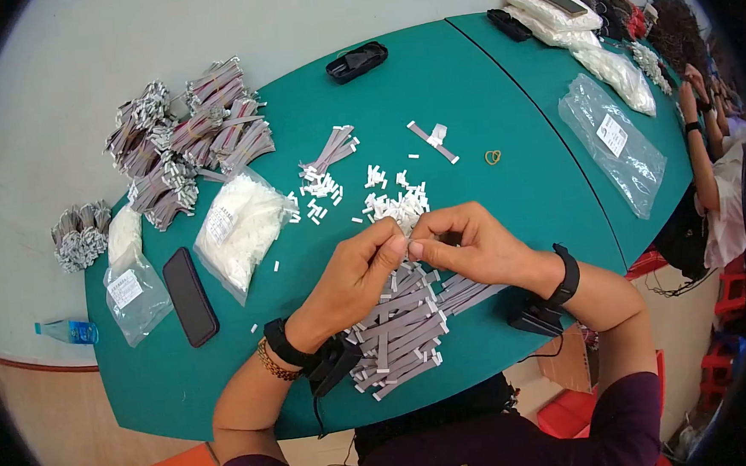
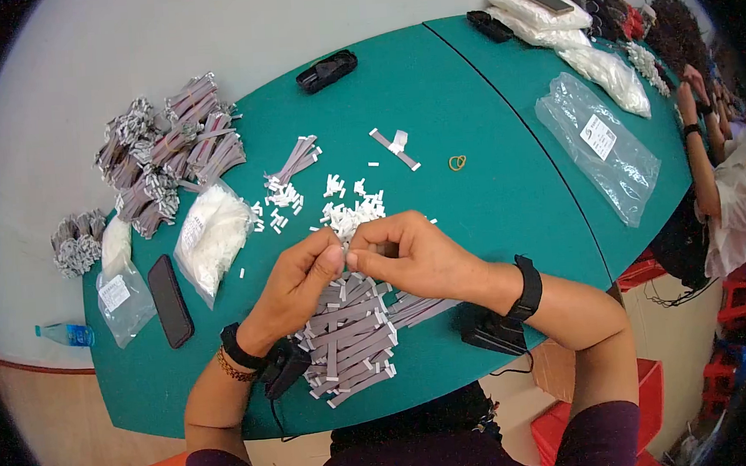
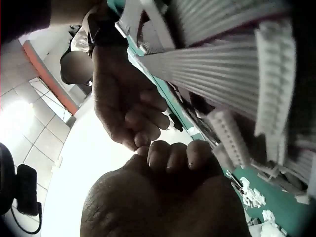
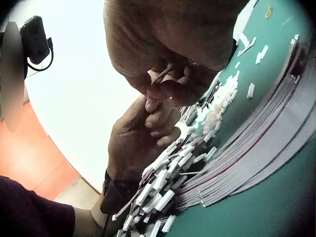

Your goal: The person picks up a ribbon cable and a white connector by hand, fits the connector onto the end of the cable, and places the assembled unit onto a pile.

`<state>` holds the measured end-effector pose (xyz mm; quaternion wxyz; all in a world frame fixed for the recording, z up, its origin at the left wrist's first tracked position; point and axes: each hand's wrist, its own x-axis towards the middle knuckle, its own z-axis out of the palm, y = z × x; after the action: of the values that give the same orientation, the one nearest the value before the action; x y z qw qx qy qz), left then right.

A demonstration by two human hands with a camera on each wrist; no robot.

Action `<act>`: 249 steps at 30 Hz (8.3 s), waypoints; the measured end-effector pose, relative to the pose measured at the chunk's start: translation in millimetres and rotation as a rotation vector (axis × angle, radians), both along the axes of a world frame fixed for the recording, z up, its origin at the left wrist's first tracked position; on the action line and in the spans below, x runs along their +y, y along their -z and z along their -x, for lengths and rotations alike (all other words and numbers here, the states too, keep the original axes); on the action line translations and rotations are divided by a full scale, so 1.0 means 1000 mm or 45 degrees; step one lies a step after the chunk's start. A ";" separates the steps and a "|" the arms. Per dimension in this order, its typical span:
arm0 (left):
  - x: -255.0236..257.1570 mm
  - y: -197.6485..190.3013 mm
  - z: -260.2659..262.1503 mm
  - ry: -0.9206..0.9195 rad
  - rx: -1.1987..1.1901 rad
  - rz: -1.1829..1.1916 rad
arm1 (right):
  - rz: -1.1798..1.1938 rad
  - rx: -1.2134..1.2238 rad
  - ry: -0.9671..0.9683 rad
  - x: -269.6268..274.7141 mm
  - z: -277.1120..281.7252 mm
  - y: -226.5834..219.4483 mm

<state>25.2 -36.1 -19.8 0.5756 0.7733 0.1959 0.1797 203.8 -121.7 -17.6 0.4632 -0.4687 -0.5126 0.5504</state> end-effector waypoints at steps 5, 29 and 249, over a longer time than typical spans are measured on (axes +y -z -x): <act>0.000 -0.002 0.001 0.014 -0.008 0.124 | 0.010 -0.043 -0.062 -0.001 -0.001 0.000; 0.015 -0.009 0.006 -0.148 -0.090 0.387 | -0.016 -0.022 0.060 0.007 -0.009 0.000; -0.025 0.002 -0.008 -0.481 -0.463 0.824 | -0.146 0.149 0.250 -0.005 0.014 0.000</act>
<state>33.6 -61.0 -21.9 0.7711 0.4584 0.2759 0.3452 190.1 -126.7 -18.1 0.5701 -0.4565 -0.4671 0.4985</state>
